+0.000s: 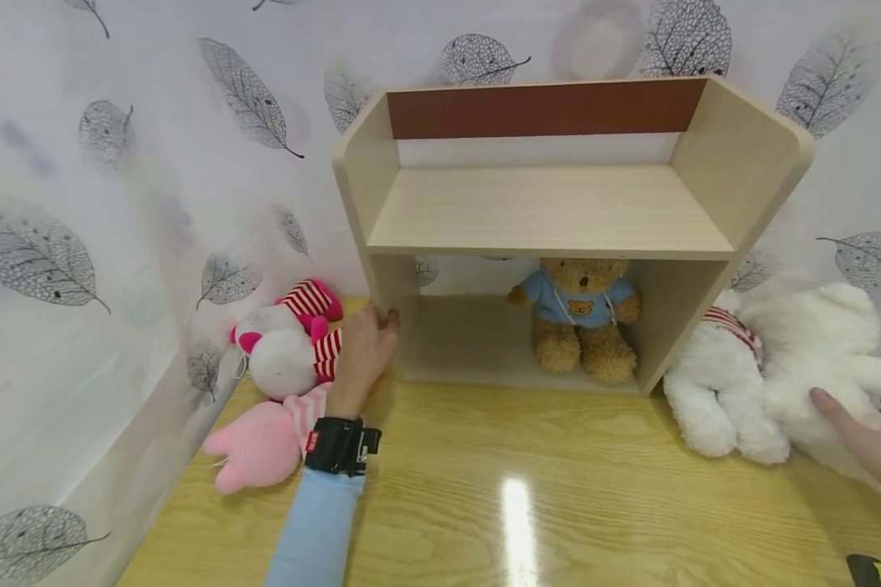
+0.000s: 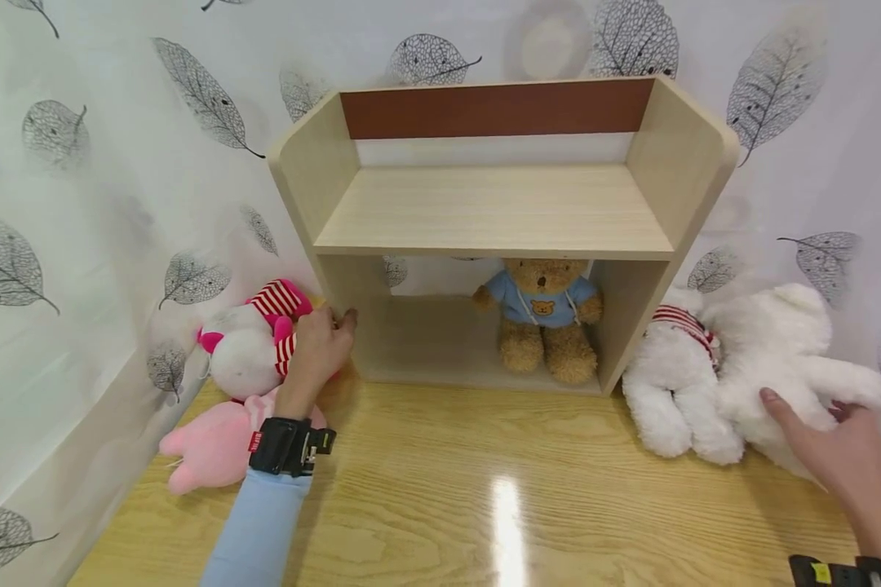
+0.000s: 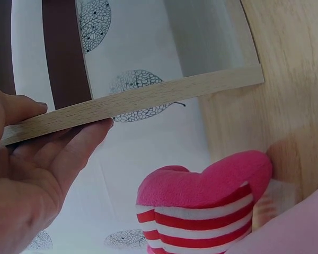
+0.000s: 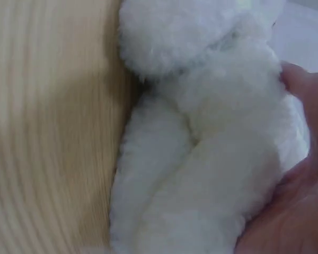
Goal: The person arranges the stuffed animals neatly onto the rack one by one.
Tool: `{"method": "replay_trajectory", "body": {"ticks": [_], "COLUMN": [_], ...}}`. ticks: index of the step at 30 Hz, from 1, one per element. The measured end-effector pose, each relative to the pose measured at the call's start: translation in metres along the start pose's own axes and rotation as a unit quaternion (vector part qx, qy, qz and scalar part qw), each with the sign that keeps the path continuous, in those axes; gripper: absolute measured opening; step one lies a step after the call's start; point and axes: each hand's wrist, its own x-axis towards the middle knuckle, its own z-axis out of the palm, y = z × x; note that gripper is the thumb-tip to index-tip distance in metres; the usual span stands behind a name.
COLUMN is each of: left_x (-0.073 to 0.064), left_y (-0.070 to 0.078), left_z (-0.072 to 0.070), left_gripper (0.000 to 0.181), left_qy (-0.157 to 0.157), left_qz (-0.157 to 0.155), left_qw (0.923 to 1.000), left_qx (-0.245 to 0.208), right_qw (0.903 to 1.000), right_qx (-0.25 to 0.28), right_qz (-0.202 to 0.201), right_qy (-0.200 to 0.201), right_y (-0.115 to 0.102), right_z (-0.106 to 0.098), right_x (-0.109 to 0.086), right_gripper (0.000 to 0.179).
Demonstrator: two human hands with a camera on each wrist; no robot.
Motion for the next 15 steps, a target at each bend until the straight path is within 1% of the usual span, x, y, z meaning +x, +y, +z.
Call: {"method": "replay_trajectory", "body": {"ticks": [1, 3, 4, 5, 7, 9, 10, 11, 12, 13, 15], "left_x": [0.000, 0.001, 0.001, 0.002, 0.002, 0.003, 0.004, 0.004, 0.004, 0.004, 0.004], "left_y": [0.000, 0.000, 0.001, 0.001, 0.002, 0.002, 0.003, 0.003, 0.003, 0.003, 0.002], "left_z": [0.000, 0.001, 0.002, 0.002, 0.001, 0.000, 0.000, 0.000, 0.000, 0.000, 0.001], "left_gripper": [0.028, 0.028, 0.028, 0.027, 0.028, 0.031, 0.032, 0.032, 0.033, 0.033, 0.032], "left_qy": [0.000, 0.002, 0.001, 0.000, -0.001, 0.000, -0.001, -0.002, -0.001, 0.000, -0.001], "left_qz": [0.000, 0.001, 0.001, -0.001, -0.005, -0.008, -0.009, -0.010, -0.010, -0.009, -0.005], "left_qw": [1.0000, 1.0000, 1.0000, 1.0000, 1.0000, 0.9999, 0.9999, 0.9999, 0.9999, 0.9999, 1.0000], "left_qx": [0.000, 0.003, 0.004, 0.005, 0.007, 0.009, 0.010, 0.009, 0.009, 0.009, 0.007], "right_qw": [0.9994, 0.9973, 0.9967, 0.9972, 0.9983, 0.9953, 0.9893, 0.9806, 0.9739, 0.9649, 0.9470], "right_qx": [-0.011, -0.019, -0.019, -0.007, 0.022, 0.052, 0.072, 0.090, 0.098, 0.114, 0.133], "right_qz": [-0.003, -0.008, -0.002, -0.004, -0.037, -0.081, -0.117, -0.155, -0.180, -0.210, -0.269], "right_qy": [-0.031, -0.070, -0.079, -0.075, -0.038, 0.014, 0.048, 0.079, 0.098, 0.109, 0.113], "right_y": [-0.002, -0.008, -0.012, -0.016, -0.021, -0.024, -0.026, -0.026, -0.026, -0.025, -0.020], "right_z": [-0.001, -0.004, -0.006, -0.007, -0.006, -0.005, -0.004, -0.003, -0.002, -0.001, -0.002], "right_x": [0.001, 0.000, -0.003, -0.005, -0.012, -0.015, -0.018, -0.019, -0.022, -0.024, -0.026], "right_gripper": [0.101, 0.107, 0.107, 0.106, 0.103, 0.099, 0.099, 0.101, 0.105, 0.103, 0.098]}}
